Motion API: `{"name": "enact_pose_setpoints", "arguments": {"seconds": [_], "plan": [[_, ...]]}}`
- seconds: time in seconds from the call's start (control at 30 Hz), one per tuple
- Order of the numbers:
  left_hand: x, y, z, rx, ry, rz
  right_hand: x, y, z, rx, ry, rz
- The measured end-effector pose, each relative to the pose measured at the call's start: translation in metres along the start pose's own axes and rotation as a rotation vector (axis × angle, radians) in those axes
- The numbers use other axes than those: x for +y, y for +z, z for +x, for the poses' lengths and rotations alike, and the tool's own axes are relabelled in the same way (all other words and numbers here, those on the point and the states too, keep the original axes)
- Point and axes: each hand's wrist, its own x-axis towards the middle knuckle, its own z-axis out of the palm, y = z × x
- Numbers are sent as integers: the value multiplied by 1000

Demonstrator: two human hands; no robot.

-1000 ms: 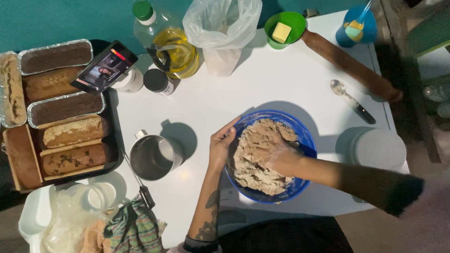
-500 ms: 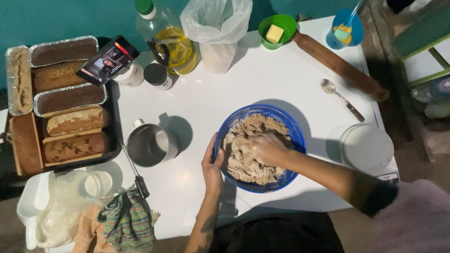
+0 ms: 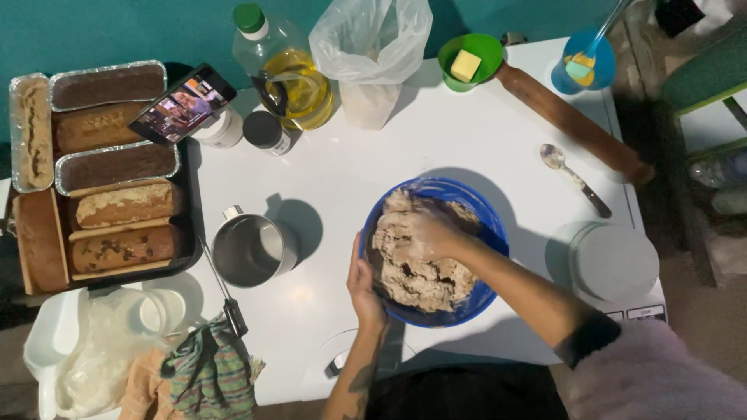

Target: Mixing liquid into dry ingredients and kneading the mixture by hand in a bowl to form dough.

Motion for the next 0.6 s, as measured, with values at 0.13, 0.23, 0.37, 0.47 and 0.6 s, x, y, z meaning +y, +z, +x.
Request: {"name": "enact_pose_setpoints", "arguments": {"seconds": [0.13,0.23,0.37,0.47,0.6], "plan": [[16,1,33,-22,-53,-7,3,15,-16,-137,12,-33],[22,-2,45,-58,-93,70,3,-2,-52,-190,-162,29],[25,-6,42,-59,-168,177,19,-4,-103,-116,-188,-127],[22,-3,44,-87,-162,152,31,-3,-115,23,-160,-19],[25,-2,43,-107,-144,119,80,33,-95,-19,131,611]]}}
